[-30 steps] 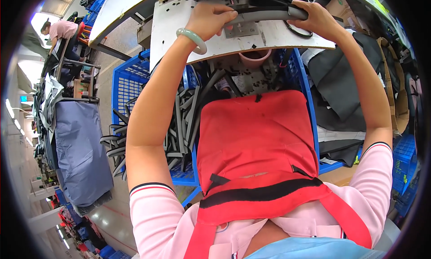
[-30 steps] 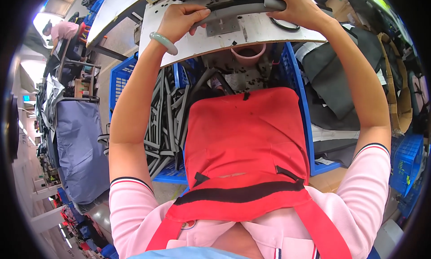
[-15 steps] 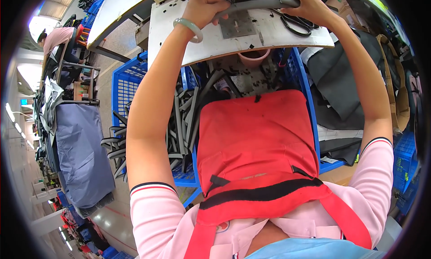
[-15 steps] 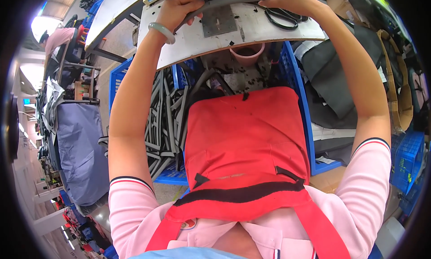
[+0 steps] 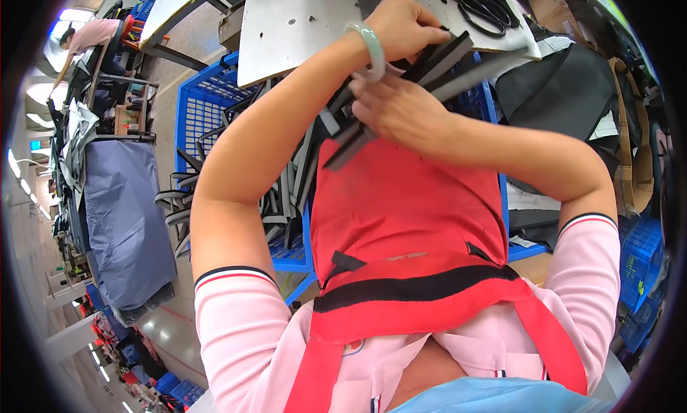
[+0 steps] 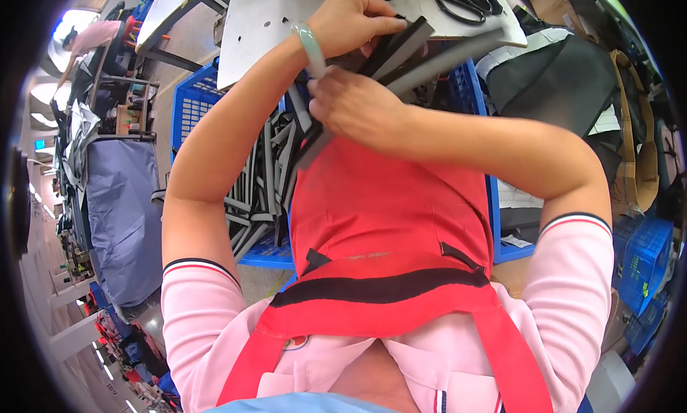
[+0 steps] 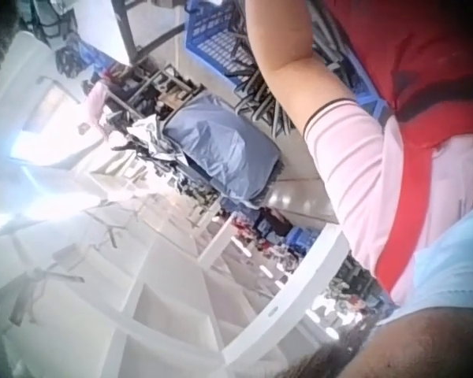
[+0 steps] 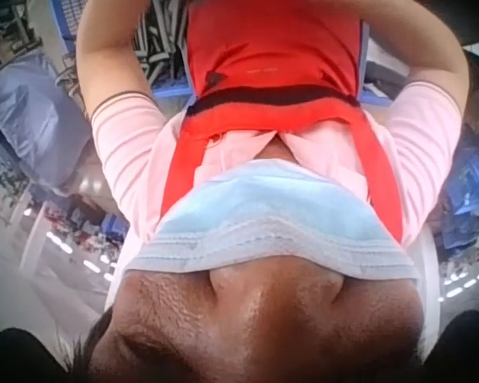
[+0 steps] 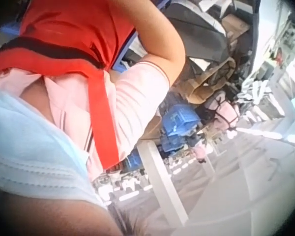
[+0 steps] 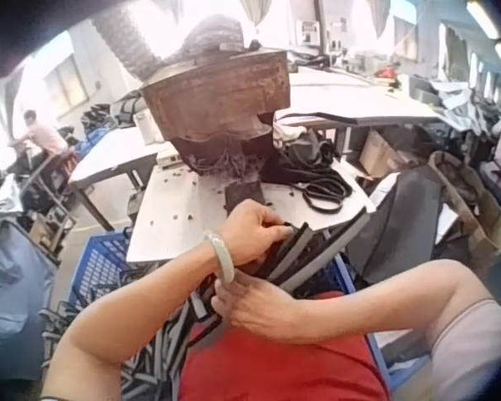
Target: Sewing and trimming padded grey straps for gear at an industrial workstation.
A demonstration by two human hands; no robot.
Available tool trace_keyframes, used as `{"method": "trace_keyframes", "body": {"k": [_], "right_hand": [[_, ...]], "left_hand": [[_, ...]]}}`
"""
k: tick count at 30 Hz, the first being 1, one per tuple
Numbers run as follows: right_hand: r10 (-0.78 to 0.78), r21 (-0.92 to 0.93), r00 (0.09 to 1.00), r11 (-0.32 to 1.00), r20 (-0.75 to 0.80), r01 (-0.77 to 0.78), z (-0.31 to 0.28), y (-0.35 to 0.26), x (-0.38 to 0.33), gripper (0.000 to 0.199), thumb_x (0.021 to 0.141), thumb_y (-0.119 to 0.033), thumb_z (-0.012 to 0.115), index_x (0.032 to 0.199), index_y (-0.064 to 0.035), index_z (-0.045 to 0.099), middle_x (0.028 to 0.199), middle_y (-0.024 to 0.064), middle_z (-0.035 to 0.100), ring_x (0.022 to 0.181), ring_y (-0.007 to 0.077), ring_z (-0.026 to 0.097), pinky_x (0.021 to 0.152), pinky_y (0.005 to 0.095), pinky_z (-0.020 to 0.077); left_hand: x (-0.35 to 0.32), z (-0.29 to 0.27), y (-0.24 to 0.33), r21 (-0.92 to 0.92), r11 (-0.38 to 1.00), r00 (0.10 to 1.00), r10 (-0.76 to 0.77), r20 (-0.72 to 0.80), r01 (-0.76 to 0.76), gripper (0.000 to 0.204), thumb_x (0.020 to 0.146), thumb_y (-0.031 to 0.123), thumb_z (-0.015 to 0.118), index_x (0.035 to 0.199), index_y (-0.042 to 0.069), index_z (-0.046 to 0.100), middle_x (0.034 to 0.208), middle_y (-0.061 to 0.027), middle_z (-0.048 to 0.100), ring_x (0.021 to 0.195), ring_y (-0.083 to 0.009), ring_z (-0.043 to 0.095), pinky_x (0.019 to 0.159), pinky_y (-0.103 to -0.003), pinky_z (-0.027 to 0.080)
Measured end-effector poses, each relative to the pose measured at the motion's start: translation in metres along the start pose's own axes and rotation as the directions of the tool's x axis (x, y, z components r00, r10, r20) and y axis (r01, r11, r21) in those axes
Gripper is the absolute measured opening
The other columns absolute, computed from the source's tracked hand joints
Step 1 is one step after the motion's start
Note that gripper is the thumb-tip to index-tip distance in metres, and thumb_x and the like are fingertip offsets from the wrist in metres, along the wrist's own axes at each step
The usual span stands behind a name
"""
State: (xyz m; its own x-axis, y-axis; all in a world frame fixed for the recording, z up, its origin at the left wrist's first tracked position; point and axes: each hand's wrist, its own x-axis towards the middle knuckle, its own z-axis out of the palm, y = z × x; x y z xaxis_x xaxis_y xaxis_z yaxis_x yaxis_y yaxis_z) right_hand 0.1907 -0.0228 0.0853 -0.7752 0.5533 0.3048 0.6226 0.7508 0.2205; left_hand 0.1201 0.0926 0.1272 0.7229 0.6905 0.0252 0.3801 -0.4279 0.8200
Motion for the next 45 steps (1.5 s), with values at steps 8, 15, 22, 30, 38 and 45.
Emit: {"method": "trace_keyframes", "body": {"k": [8,15,22,30,38,45], "right_hand": [[0.452,0.366,0.811,0.732,0.37,-0.575,-0.054,0.08,-0.071,0.041,0.069,-0.011,0.064,0.108,-0.0015,0.054,0.092,0.0221,0.062,0.092,0.0397,0.06,0.078,0.0431,0.0485],[0.663,0.561,0.611,0.333,0.433,-0.758,-0.098,0.098,-0.102,0.046,0.077,-0.02,0.069,0.114,-0.0045,0.047,0.088,0.0104,0.052,0.078,0.0186,0.051,0.075,0.0312,0.0471],[0.655,0.381,0.716,0.615,0.24,-0.69,-0.086,0.14,-0.099,0.067,0.069,-0.03,0.082,0.122,-0.0043,0.051,0.1,0.0113,0.056,0.094,0.0196,0.053,0.088,0.0292,0.0416],[0.674,0.371,0.691,0.59,0.263,-0.717,-0.064,0.184,-0.086,0.077,0.068,-0.034,0.081,0.127,0.0061,0.05,0.109,0.016,0.057,0.099,0.0216,0.056,0.093,0.0309,0.0412],[0.685,0.405,0.557,0.394,0.47,-0.825,-0.082,0.197,-0.063,0.043,0.068,-0.034,0.08,0.085,-0.0005,0.06,0.07,0.0117,0.062,0.067,0.0215,0.061,0.061,0.0356,0.0475],[0.665,0.472,0.653,0.473,0.363,-0.744,-0.08,0.204,-0.057,0.041,0.066,-0.033,0.081,0.08,-0.0025,0.059,0.067,0.0059,0.058,0.065,0.0133,0.055,0.058,0.0317,0.0434]], "left_hand": [[-0.078,-0.008,-0.061,-0.007,0.986,0.935,-0.156,0.318,0.167,0.042,0.096,0.038,0.054,0.11,-0.001,0.064,0.095,-0.0081,0.068,0.091,-0.0127,0.062,0.083,-0.026,0.049],[-0.076,-0.044,-0.016,-0.29,0.953,0.99,-0.054,0.129,0.09,0.026,0.089,0.026,0.063,0.096,0.002,0.069,0.075,-0.0024,0.066,0.06,-0.0055,0.054,0.055,-0.022,0.044],[-0.054,-0.062,0.007,0.002,1.0,0.997,0.006,-0.073,-0.006,0.028,0.085,0.026,0.068,0.096,0.001,0.072,0.073,-0.0024,0.065,0.06,-0.0062,0.053,0.053,-0.021,0.041],[-0.017,-0.067,-0.019,0.019,1.0,0.971,0.01,-0.238,-0.005,0.032,0.084,0.028,0.071,0.102,0.001,0.071,0.073,-0.0025,0.066,0.058,-0.0049,0.048,0.053,-0.019,0.038],[0.006,-0.075,-0.03,-0.058,0.998,0.966,-0.047,-0.256,0.033,0.032,0.084,0.026,0.071,0.104,0.002,0.071,0.073,-0.0041,0.066,0.055,-0.0045,0.045,0.05,-0.02,0.034],[0.022,-0.083,-0.041,-0.045,0.998,0.96,0.022,-0.278,-0.037,0.028,0.085,0.021,0.068,0.103,0.001,0.071,0.076,-0.0068,0.067,0.055,-0.0054,0.044,0.05,-0.019,0.033]]}}
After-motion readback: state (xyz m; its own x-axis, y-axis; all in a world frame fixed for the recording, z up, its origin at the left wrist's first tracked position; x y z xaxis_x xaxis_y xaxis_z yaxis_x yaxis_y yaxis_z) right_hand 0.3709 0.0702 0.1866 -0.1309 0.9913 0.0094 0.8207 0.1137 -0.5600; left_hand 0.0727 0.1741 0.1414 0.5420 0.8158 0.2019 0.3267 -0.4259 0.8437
